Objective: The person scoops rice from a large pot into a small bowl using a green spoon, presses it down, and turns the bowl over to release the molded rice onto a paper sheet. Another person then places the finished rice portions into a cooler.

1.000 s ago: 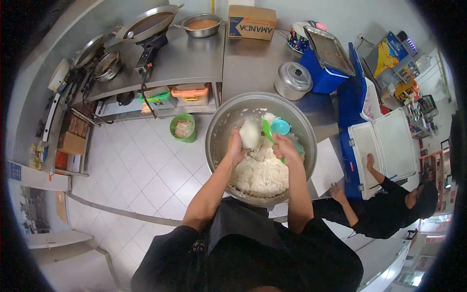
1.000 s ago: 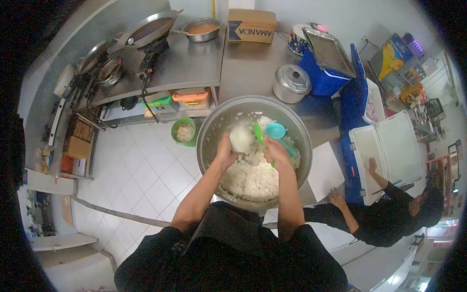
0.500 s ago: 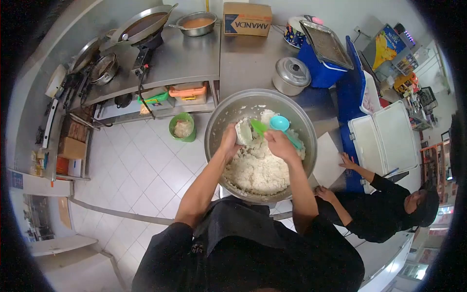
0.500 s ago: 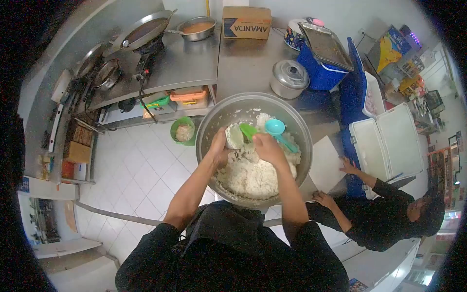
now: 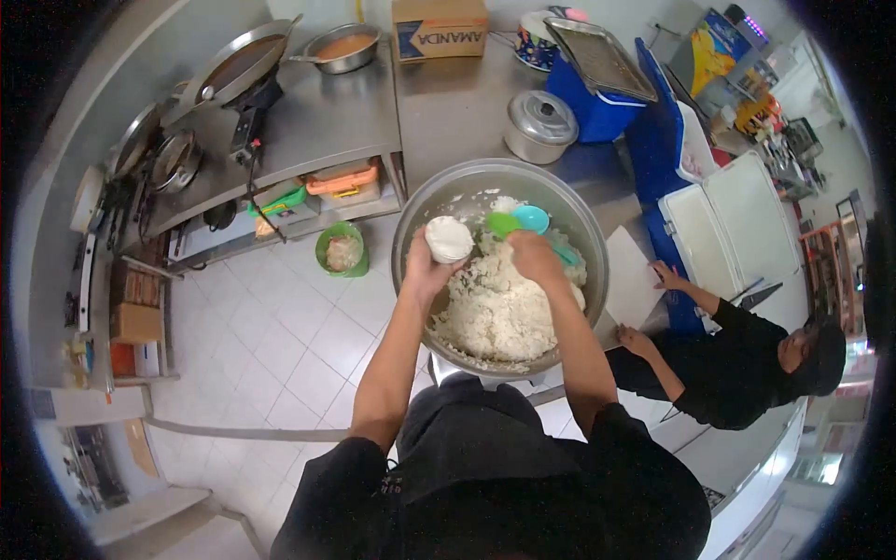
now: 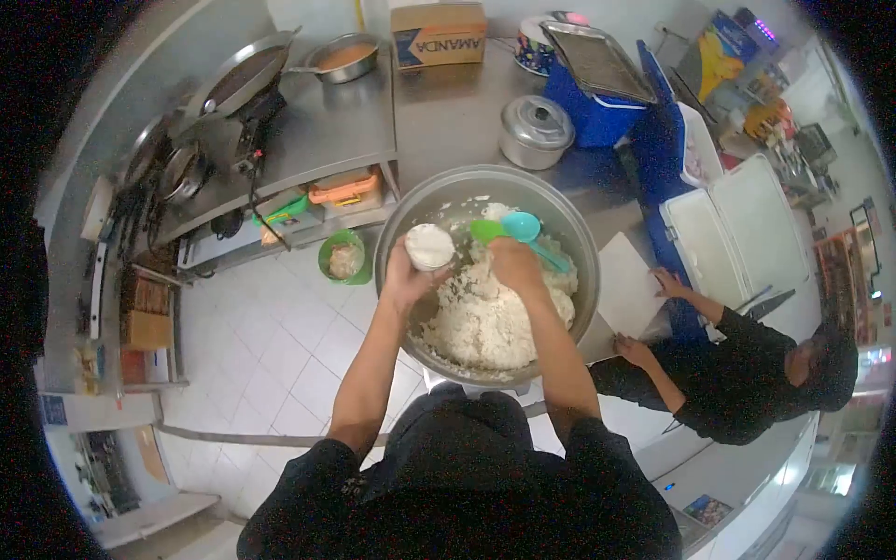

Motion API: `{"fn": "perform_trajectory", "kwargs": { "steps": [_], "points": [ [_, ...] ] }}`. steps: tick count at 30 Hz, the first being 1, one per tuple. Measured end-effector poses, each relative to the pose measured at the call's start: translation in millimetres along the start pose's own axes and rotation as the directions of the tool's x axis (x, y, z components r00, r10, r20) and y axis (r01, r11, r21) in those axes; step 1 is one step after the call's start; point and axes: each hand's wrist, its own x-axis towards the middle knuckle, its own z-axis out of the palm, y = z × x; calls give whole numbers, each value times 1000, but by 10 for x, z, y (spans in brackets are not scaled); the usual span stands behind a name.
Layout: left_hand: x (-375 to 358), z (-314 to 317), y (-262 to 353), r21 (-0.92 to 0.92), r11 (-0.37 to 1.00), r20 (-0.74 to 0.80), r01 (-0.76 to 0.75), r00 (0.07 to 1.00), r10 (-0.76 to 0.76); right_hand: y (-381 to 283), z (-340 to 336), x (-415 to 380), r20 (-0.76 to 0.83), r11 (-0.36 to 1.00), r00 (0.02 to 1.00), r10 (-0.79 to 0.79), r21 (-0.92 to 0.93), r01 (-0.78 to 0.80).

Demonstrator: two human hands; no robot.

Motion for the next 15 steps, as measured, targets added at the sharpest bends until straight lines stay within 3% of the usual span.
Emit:
{"fn": "perform_trajectory", "kwargs": {
  "steps": [1, 3, 5, 6, 7, 8, 9, 11, 13, 15],
  "points": [
    [-216, 213, 63, -22, 998, 13, -53, 998, 54, 213, -52, -74, -142, 997, 990, -2, 82, 13],
    [-495, 402, 38, -55, 995, 15, -79, 997, 80, 424, -410, -409, -248, 970, 969, -11, 233, 71],
    [-552, 546, -56, -187, 979, 191, -78, 975, 114, 587, -746, -918, -250, 934, 967, 40, 353, 52],
    [-584, 708, -144, -179, 983, 206, -41, 975, 79, 660, -902, -1221, -262, 937, 962, 74, 349, 23],
    [-630, 891, -251, -154, 988, 236, -29, 969, 66, 731, -1041, -1552, -74, 746, 956, 282, 644, -171],
    [-674, 1054, -392, -130, 991, 262, -16, 964, 50, 826, -1113, -1901, 165, 432, 898, 407, 832, -349],
    [-684, 1204, -573, -129, 991, 326, 40, 945, 4, 1001, -1075, -2242, 157, 421, 885, 438, 834, -357],
    [-682, 1601, -1009, -158, 978, 334, 139, 939, -80, 1376, -934, -2809, 149, 277, 885, 442, 915, -292],
    [-617, 1848, -1606, -214, 939, 337, 268, 923, -187, 1569, -788, -3250, 233, 174, 797, 558, 906, -387],
    [-480, 2094, -2236, -139, 946, 280, 292, 928, -245, 1910, -508, -3632, 311, 101, 701, 642, 872, -480]
  ]
}}
